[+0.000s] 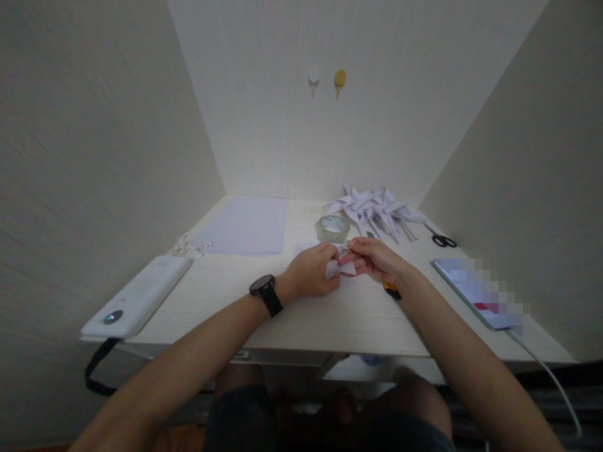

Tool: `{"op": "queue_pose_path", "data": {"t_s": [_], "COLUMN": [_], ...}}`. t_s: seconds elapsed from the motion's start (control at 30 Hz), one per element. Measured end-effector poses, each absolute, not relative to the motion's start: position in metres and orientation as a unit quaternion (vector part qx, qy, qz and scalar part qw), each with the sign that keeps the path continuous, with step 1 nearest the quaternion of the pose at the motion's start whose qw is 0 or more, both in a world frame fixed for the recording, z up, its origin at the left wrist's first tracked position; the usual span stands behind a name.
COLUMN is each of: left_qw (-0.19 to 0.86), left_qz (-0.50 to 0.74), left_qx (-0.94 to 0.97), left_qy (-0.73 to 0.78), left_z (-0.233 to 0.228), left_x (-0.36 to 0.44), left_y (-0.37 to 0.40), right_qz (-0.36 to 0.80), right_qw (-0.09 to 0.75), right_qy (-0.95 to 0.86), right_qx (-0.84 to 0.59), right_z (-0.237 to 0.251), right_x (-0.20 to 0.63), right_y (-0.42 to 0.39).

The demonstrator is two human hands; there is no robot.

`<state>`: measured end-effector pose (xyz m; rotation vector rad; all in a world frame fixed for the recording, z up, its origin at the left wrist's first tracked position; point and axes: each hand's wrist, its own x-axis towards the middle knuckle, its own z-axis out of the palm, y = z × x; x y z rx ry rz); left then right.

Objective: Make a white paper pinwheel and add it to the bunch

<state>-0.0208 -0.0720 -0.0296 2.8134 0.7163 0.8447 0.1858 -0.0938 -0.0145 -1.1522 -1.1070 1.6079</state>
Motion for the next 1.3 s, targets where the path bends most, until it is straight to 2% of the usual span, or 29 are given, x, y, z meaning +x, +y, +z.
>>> {"op": "queue_pose_path", "data": {"t_s": [0.17, 0.27, 0.37, 0.5, 0.6, 0.9, 1.0, 1.3], "left_qw": [0.046, 0.098, 0.228, 0.453, 0.538, 0.553, 0.545, 0.501], "left_qz": [0.354, 0.367, 0.37, 0.339, 0.334, 0.344, 0.346, 0.337], "left_qx": [0.914, 0.902, 0.852, 0.749, 0.687, 0.671, 0.681, 0.722], "left_qy": [0.192, 0.206, 0.29, 0.343, 0.356, 0.354, 0.347, 0.339], "left_z": [-0.031, -0.034, -0.037, -0.04, -0.04, -0.038, -0.04, -0.044], "left_x": [-0.019, -0.016, -0.013, -0.01, -0.009, -0.009, -0.009, -0.01], "left_y": [-0.073, -0.07, -0.064, -0.057, -0.055, -0.057, -0.056, -0.053], "right_qz": [0.626, 0.621, 0.562, 0.378, 0.245, 0.012, -0.021, -0.07], "right_qw": [0.438, 0.44, 0.484, 0.549, 0.552, 0.454, 0.419, 0.382], "right_qy": [-0.443, -0.437, -0.452, -0.536, -0.609, -0.71, -0.722, -0.746], "right_qx": [-0.469, -0.48, -0.495, -0.518, -0.514, -0.538, -0.55, -0.541], "right_z": [-0.014, -0.014, -0.016, -0.02, -0.024, -0.028, -0.027, -0.025], "right_x": [0.183, 0.181, 0.183, 0.187, 0.186, 0.171, 0.171, 0.17], "right_y": [-0.095, -0.095, -0.091, -0.085, -0.084, -0.1, -0.102, -0.103]}}
